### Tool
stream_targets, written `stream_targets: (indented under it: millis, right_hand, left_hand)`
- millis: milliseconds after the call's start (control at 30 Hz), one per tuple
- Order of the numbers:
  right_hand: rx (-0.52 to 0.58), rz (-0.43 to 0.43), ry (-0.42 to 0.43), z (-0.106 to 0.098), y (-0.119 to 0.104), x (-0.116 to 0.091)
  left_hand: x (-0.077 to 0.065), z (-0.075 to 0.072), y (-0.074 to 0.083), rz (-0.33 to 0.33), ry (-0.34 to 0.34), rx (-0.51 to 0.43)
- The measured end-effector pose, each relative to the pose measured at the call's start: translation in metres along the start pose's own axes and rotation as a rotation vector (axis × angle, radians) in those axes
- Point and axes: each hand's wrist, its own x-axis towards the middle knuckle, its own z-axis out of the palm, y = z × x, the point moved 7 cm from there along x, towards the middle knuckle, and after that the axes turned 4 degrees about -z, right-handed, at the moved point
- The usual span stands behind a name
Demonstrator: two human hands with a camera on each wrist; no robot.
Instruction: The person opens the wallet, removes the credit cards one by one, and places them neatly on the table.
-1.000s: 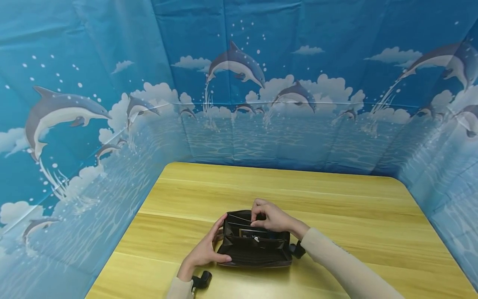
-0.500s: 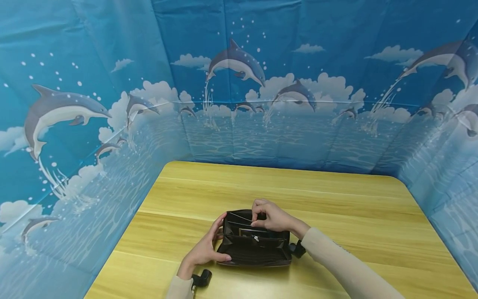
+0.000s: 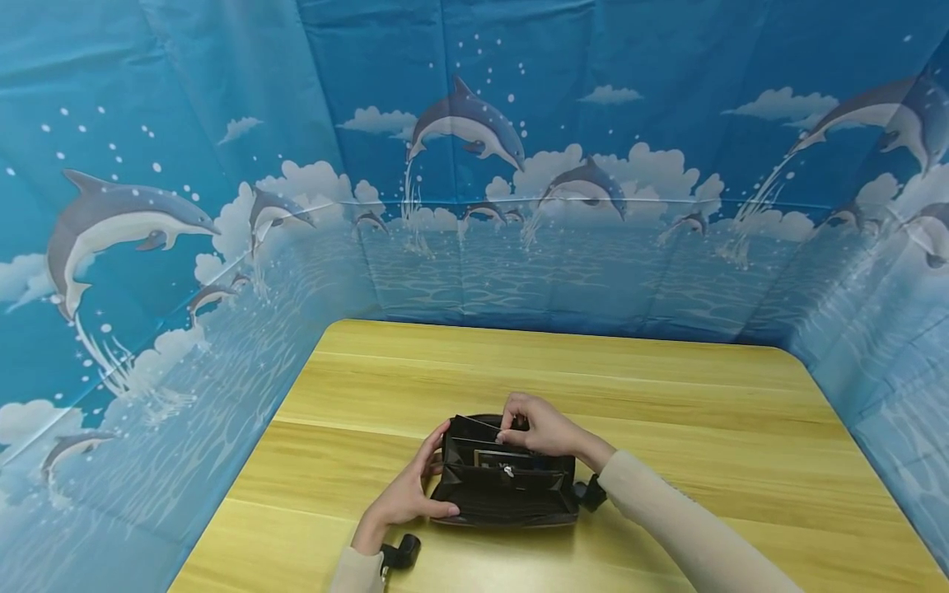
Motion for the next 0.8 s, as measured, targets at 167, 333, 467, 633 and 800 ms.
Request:
stream_targets:
  millis: [167, 333, 467, 633, 800]
  right_hand:
    - [-0.025, 0.012, 0.024, 0.002, 0.018, -0.001]
    - [-0.043, 0.042, 0.048, 0.005, 0.039, -0.003]
    - [-0.054, 0.041, 0.063, 0.004, 0.042, -0.004]
    - [-0.086, 0.056, 0.077, 0.004, 0.035, -0.004]
    - [-0.098, 0.087, 0.095, 0.004, 0.043, -0.004]
  left_hand:
    - [-0.003, 0.000, 0.016, -0.014, -0.019, -0.011]
    - [-0.003, 0.000, 0.016, -0.010, -0.012, -0.012]
    - [-0.003, 0.000, 0.014, -0.008, -0.013, -0.017]
    - [-0.003, 0.000, 0.014, -0.014, -0.015, -0.027]
    - [-0.004, 0.000, 0.015, -0.018, -0.012, -0.026]
